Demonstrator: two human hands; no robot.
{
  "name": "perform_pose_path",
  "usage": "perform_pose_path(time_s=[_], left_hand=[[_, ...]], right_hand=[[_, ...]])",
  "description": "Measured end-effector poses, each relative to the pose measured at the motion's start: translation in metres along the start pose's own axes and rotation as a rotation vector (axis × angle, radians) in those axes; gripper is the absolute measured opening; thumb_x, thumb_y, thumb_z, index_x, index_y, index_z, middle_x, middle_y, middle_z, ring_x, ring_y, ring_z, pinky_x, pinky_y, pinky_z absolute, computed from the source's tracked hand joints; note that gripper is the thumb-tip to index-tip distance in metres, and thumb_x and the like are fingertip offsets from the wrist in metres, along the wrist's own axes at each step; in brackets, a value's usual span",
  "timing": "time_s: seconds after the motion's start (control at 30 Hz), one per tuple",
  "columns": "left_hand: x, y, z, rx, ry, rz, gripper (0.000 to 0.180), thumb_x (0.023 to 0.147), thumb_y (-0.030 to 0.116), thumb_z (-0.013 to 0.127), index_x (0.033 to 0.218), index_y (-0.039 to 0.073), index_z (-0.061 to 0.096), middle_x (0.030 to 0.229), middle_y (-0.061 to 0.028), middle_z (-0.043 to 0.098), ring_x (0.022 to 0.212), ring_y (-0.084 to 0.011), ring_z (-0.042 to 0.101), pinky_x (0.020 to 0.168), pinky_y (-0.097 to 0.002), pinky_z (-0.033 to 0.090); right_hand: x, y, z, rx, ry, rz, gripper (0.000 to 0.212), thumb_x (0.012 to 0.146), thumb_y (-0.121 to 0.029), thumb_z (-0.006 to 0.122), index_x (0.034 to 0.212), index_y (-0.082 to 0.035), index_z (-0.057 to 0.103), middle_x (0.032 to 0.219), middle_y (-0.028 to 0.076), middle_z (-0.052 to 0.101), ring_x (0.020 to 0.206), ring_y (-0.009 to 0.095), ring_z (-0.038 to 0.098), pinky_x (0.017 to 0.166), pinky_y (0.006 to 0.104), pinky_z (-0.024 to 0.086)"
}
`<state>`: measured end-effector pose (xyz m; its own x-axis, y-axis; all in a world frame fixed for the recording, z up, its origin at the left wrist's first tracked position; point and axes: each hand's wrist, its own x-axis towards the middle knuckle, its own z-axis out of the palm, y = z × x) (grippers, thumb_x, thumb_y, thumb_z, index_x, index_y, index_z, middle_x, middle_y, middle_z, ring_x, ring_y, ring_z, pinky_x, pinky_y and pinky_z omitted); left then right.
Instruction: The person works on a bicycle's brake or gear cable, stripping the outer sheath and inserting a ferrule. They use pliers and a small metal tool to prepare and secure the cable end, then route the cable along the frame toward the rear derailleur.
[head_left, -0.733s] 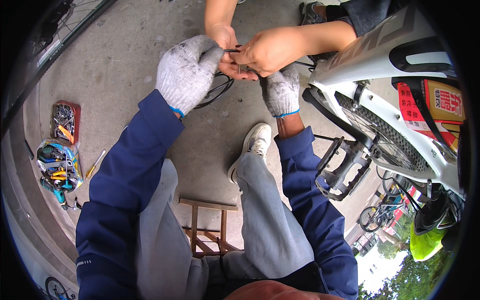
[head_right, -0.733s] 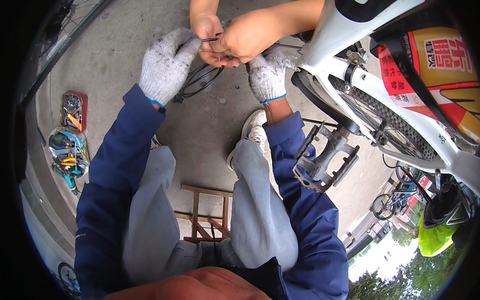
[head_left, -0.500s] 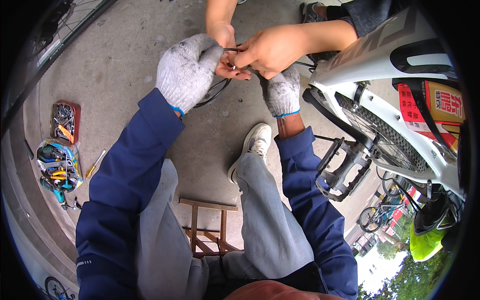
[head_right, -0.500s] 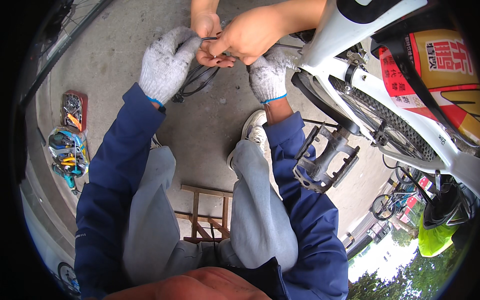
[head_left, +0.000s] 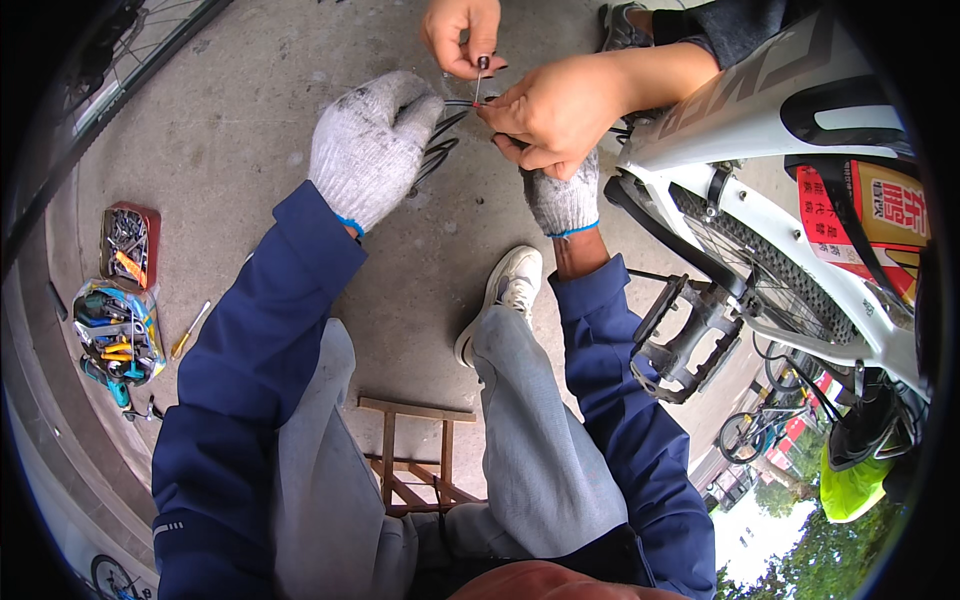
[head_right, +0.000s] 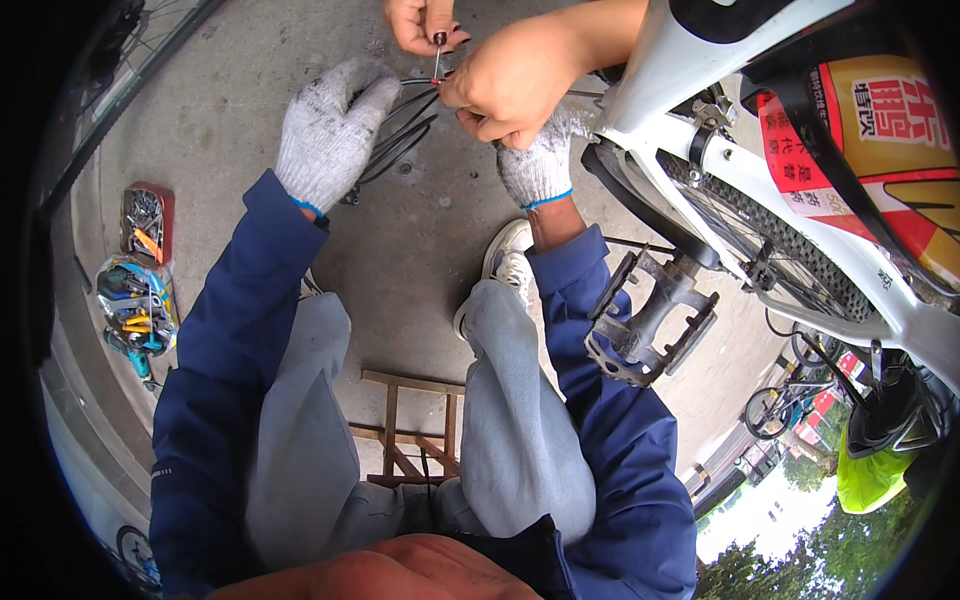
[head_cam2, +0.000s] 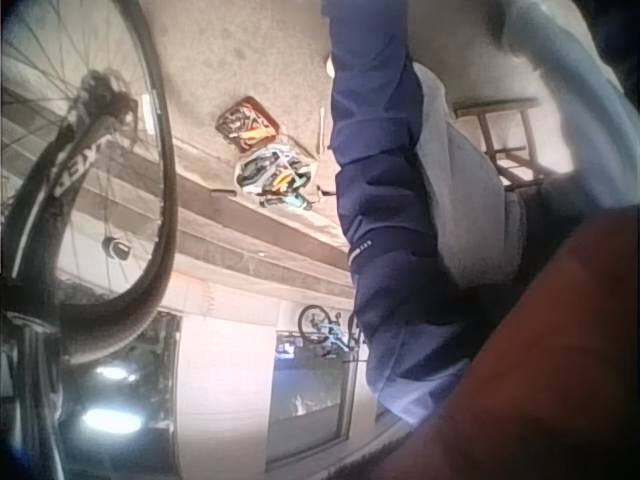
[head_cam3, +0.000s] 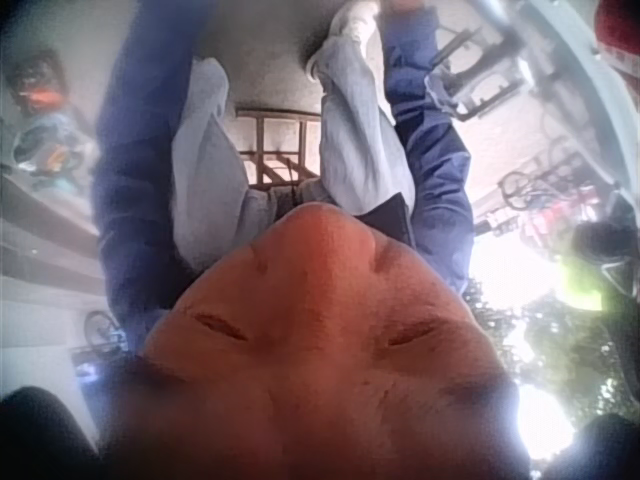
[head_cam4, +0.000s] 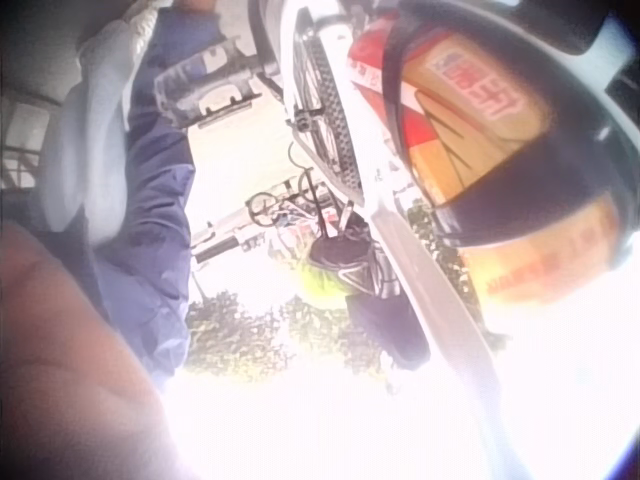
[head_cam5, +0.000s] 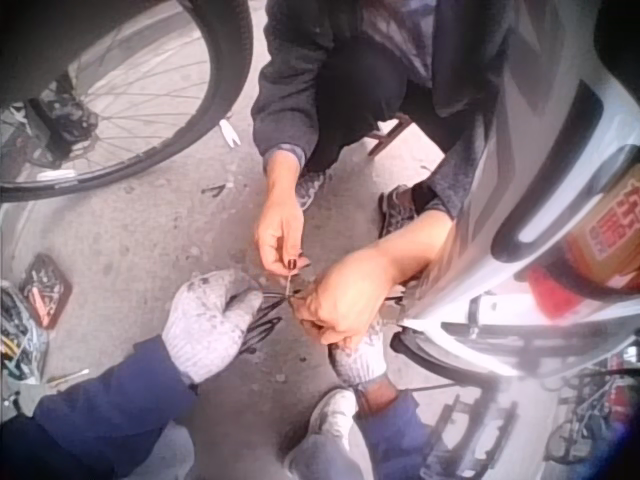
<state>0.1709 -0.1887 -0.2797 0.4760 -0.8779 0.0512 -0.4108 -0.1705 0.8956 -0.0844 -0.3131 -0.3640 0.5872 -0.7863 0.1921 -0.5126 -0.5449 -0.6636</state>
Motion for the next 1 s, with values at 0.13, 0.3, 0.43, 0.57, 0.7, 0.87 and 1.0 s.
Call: perform_pose_path(time_s=[0.13, 0.3, 0.43, 0.57, 0.7, 0.87, 1.0], left_hand=[[-0.001, 0.001, 0.0, -0.01, -0.012, -0.028, 0.029, 0.099, 0.027, 0.071, 0.109, 0.001, 0.078, 0.101, -0.0221, 0.078, 0.094, -0.0396, 0.075, 0.083, -0.045, 0.059], [-0.001, 0.0, 0.001, -0.008, -0.009, -0.009, 0.028, 0.099, 0.026, 0.071, 0.109, 0.001, 0.078, 0.101, -0.0225, 0.077, 0.094, -0.0405, 0.075, 0.083, -0.0455, 0.059], [-0.003, 0.0, 0.001, 0.013, 0.001, 0.001, 0.027, 0.099, 0.025, 0.071, 0.109, 0.001, 0.077, 0.101, -0.023, 0.077, 0.095, -0.0417, 0.074, 0.082, -0.0462, 0.058], [-0.006, 0.001, 0.002, 0.035, 0.001, -0.027, 0.025, 0.099, 0.024, 0.071, 0.109, 0.002, 0.077, 0.101, -0.022, 0.077, 0.094, -0.0415, 0.074, 0.081, -0.046, 0.058], [-0.009, -0.001, 0.003, -0.059, -0.022, -0.03, 0.023, 0.099, 0.022, 0.07, 0.108, 0.002, 0.076, 0.099, -0.0207, 0.076, 0.091, -0.0399, 0.073, 0.08, -0.0447, 0.058], [-0.008, -0.006, 0.003, -0.048, -0.052, -0.018, 0.022, 0.1, 0.022, 0.068, 0.107, 0.003, 0.075, 0.098, -0.0204, 0.076, 0.09, -0.0388, 0.073, 0.079, -0.0438, 0.058], [-0.006, -0.008, 0.004, -0.03, -0.017, 0.009, 0.022, 0.1, 0.022, 0.068, 0.108, 0.003, 0.075, 0.098, -0.0201, 0.076, 0.09, -0.0391, 0.073, 0.079, -0.0443, 0.058]], right_hand=[[0.001, -0.002, 0.001, -0.039, 0.015, -0.045, 0.009, 0.1, -0.011, 0.069, 0.102, -0.004, 0.073, 0.098, 0.005, 0.071, 0.09, 0.018, 0.063, 0.079, 0.0352, 0.052], [0.0, -0.004, 0.003, 0.156, 0.066, 0.021, 0.008, 0.1, -0.011, 0.067, 0.102, -0.005, 0.073, 0.096, 0.006, 0.071, 0.09, 0.018, 0.063, 0.079, 0.0349, 0.052], [-0.002, 0.005, -0.001, -0.013, -0.042, -0.019, 0.008, 0.1, -0.01, 0.067, 0.104, -0.005, 0.072, 0.097, 0.005, 0.07, 0.091, 0.018, 0.062, 0.081, 0.0332, 0.052], [-0.002, 0.015, 0.011, 0.091, -0.036, 0.026, 0.011, 0.099, -0.012, 0.066, 0.106, -0.005, 0.07, 0.1, 0.01, 0.07, 0.095, 0.024, 0.063, 0.084, 0.0374, 0.051], [-0.002, 0.018, 0.019, 0.023, 0.035, -0.052, 0.012, 0.096, -0.01, 0.067, 0.106, -0.004, 0.071, 0.101, 0.013, 0.071, 0.095, 0.027, 0.065, 0.085, 0.0401, 0.052], [-0.004, 0.015, 0.004, -0.221, -0.128, -0.111, 0.02, 0.091, -0.022, 0.072, 0.107, -0.009, 0.071, 0.099, 0.019, 0.072, 0.097, 0.042, 0.068, 0.081, 0.0507, 0.051], [-0.002, 0.014, -0.001, -0.215, -0.152, -0.162, 0.024, 0.088, -0.024, 0.076, 0.107, -0.01, 0.071, 0.098, 0.018, 0.072, 0.096, 0.042, 0.069, 0.079, 0.051, 0.052]])
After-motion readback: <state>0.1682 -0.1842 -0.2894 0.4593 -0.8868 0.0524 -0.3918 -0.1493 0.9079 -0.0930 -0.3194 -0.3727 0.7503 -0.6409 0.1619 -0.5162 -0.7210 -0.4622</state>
